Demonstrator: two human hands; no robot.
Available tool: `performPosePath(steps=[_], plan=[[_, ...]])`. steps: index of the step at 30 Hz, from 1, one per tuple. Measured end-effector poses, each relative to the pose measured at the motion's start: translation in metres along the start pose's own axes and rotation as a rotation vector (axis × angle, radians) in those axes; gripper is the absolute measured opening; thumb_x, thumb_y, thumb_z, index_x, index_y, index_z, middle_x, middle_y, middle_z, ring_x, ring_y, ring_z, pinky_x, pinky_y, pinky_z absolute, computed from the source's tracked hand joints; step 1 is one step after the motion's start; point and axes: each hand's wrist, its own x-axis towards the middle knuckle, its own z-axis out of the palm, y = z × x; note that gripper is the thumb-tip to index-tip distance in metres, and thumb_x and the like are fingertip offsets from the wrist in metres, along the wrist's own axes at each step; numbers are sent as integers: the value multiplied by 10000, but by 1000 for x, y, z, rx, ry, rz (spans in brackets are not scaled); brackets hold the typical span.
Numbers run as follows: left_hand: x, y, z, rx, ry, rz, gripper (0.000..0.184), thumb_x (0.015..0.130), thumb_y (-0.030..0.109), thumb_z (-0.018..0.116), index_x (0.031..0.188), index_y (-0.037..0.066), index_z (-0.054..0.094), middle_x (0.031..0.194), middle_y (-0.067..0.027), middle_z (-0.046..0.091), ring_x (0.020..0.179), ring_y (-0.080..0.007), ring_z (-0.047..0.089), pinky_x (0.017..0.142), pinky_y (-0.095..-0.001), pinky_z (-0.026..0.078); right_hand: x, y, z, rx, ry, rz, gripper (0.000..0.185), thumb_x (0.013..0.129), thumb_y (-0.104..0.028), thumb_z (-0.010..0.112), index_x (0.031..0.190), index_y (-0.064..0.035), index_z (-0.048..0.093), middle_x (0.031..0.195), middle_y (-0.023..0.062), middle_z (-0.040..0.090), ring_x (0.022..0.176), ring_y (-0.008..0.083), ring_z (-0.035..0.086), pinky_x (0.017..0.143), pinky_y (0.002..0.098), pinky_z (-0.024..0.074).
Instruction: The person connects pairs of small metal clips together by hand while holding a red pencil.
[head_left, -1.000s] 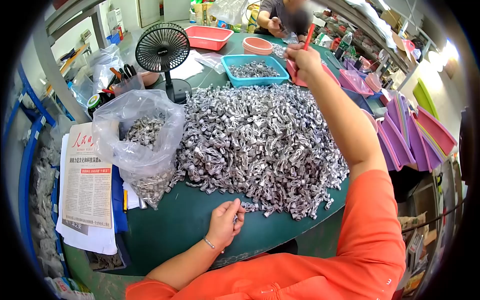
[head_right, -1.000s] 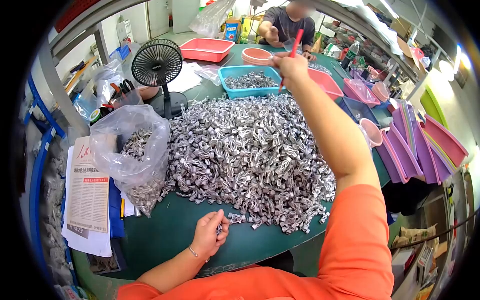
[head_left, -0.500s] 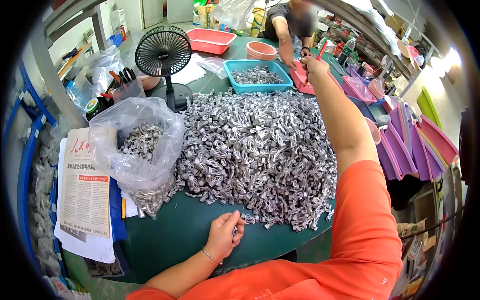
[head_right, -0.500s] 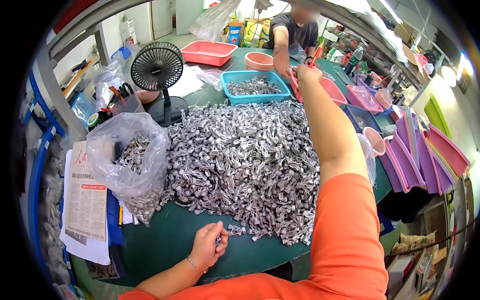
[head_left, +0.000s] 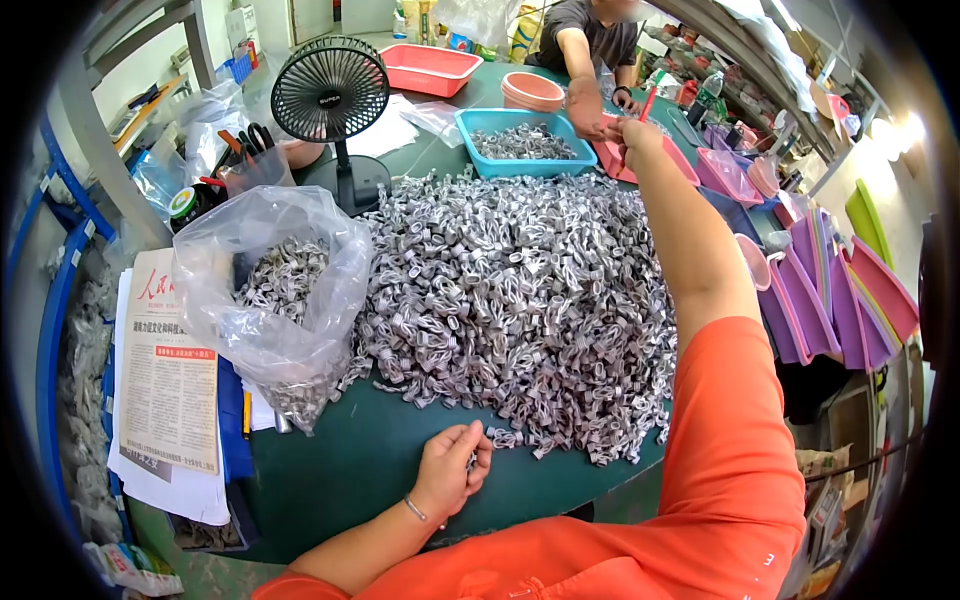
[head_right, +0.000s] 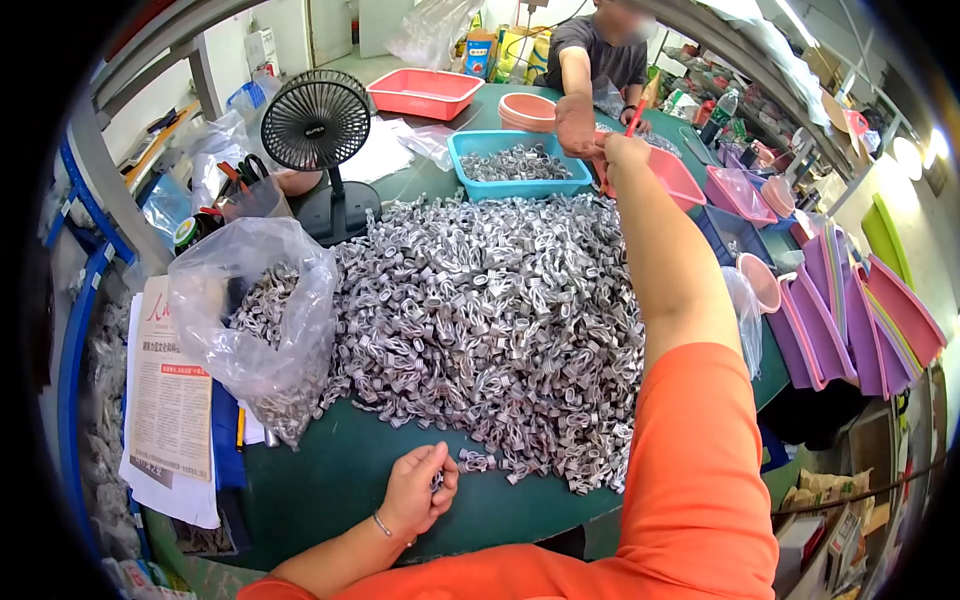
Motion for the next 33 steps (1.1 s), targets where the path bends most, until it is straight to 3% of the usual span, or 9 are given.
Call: performPosePath(steps=[3,5,7,11,15,19,21,24,33], plan=[[1,-1,-1,28,2,6,281,893,283,470,747,45,495,609,-39,485,403,-78,374,312,-198,254,15,-2,-9,95,53,7,161,832,-116,466,799,20,545,689,103,592,589,196,611,389,228,327],[2,-3,-2,33,15,-3,273,895,290,464,763,53,495,612,-37,481,404,-79,370,312,-200,254,8,-9,-17,442,-167,-14,338,866,-285,408,773,14,537,607,58,530,549,182,542,431,252,338],[1,-3,-2,33,40,-31,266,896,297,457,780,61,495,615,-35,478,405,-80,366,313,-202,253,-54,-30,-25,168,-123,9,477,864,-435,371,767,0,541,572,42,495,510,168,456,454,263,338],[2,-2,-2,-34,26,30,217,906,289,435,855,84,486,643,-29,474,411,-82,359,315,-207,263,-133,-19,-58,232,-727,105,373,889,-356,403,948,-23,560,574,38,493,485,132,445,436,226,323],[5,-2,-6,-164,-102,127,146,909,222,433,923,89,492,715,-29,493,492,-79,398,360,-206,314,-247,21,-94,-25,-871,-193,364,911,-322,395,958,4,549,736,101,633,569,122,577,470,205,413],[11,1,-12,-200,-150,164,133,894,128,453,1015,95,496,771,-30,499,557,-73,415,413,-202,342,-330,64,-129,-243,-872,-292,117,869,-123,513,867,-18,564,713,82,620,593,107,579,490,217,446],[10,5,-13,-267,-173,186,126,895,118,444,1007,90,495,783,-35,500,570,-75,418,422,-202,342,-345,102,-136,-525,-830,-766,35,788,-28,564,807,-57,570,738,84,607,566,169,566,493,269,445],[9,9,-14,-259,-167,234,131,885,81,433,999,75,496,799,-44,509,588,-84,432,431,-202,339,-360,128,-131,-752,-739,-1062,136,686,-34,581,814,-71,555,819,61,608,713,218,563,607,317,422],[6,5,-7,-29,-41,161,97,865,130,509,933,62,517,744,-41,530,545,-72,443,397,-182,326,-373,130,-127,-783,-710,-941,184,665,-11,634,780,-73,504,876,61,615,750,197,573,690,317,415]])
